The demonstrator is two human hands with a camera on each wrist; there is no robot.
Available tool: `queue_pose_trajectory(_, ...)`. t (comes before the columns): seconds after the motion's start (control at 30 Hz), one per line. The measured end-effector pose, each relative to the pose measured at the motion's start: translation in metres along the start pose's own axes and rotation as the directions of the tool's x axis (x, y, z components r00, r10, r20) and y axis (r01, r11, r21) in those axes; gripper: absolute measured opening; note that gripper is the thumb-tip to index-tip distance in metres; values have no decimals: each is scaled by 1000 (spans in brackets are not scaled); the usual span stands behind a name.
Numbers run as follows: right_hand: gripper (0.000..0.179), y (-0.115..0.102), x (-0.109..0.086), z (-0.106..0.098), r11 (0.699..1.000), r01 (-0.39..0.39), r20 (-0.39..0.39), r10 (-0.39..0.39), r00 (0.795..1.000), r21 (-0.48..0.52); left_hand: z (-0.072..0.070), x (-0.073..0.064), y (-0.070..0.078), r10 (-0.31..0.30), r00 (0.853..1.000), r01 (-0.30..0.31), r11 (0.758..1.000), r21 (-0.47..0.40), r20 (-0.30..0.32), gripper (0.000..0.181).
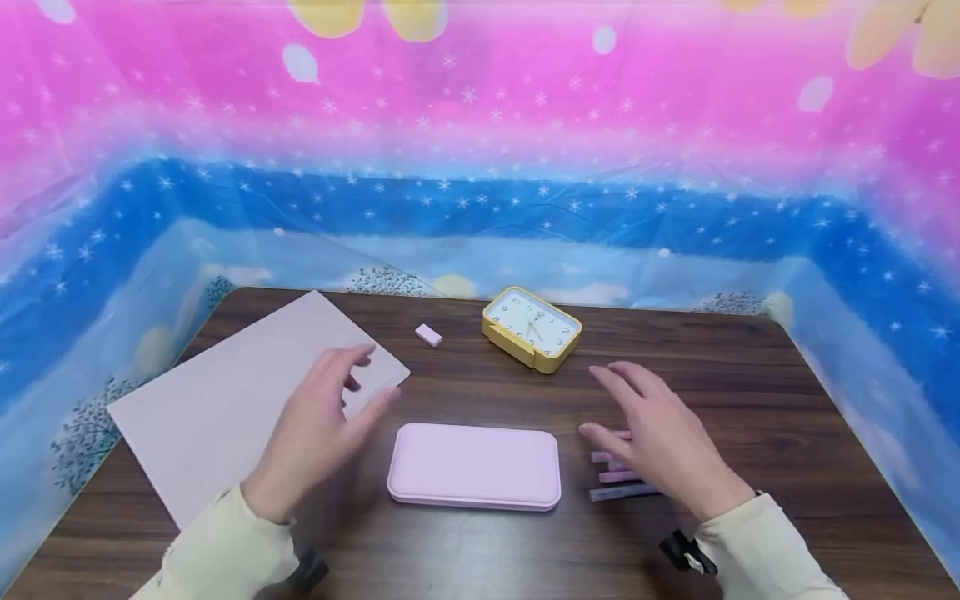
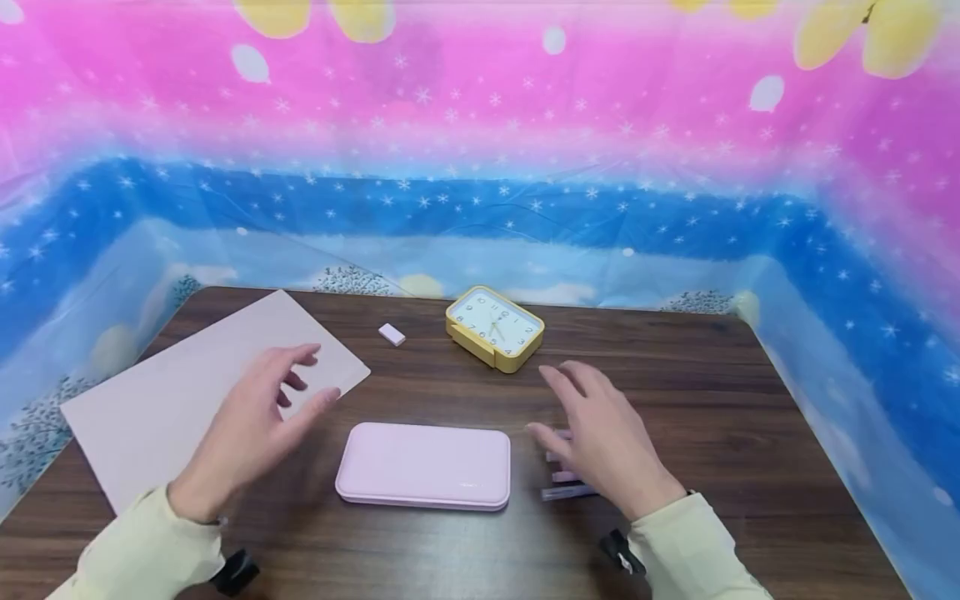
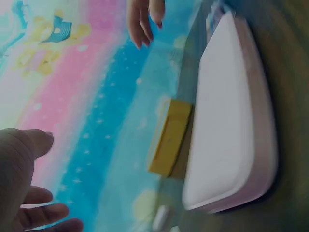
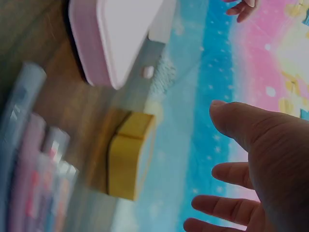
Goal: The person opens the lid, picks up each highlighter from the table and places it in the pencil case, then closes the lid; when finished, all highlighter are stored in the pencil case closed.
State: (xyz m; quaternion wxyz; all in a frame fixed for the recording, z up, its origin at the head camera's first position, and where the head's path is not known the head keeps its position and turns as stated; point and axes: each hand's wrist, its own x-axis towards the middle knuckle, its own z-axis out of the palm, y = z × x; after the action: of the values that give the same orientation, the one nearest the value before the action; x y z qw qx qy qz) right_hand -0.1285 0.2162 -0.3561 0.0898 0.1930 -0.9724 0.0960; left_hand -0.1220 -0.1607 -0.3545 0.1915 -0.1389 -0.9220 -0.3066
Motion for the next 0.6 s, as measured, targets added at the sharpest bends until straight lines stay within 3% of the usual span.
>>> queue_pose_trajectory(0.17,64,-9,-4,18,996,80,0,-80,997,32,15,-20,-2,-53,987,58,998,-29,153,61)
queue_pose_trajectory(0.33,58,-19,-8,35,987,152,57,-154,986,45,25,-36,-6,-79,942,86,996,-5,326,81)
queue_pose_trajectory(0.6,66,-28,-11,47,985,162,168,-171,971,67,40,-39,-12,-52,903,62,998,-10,427,98)
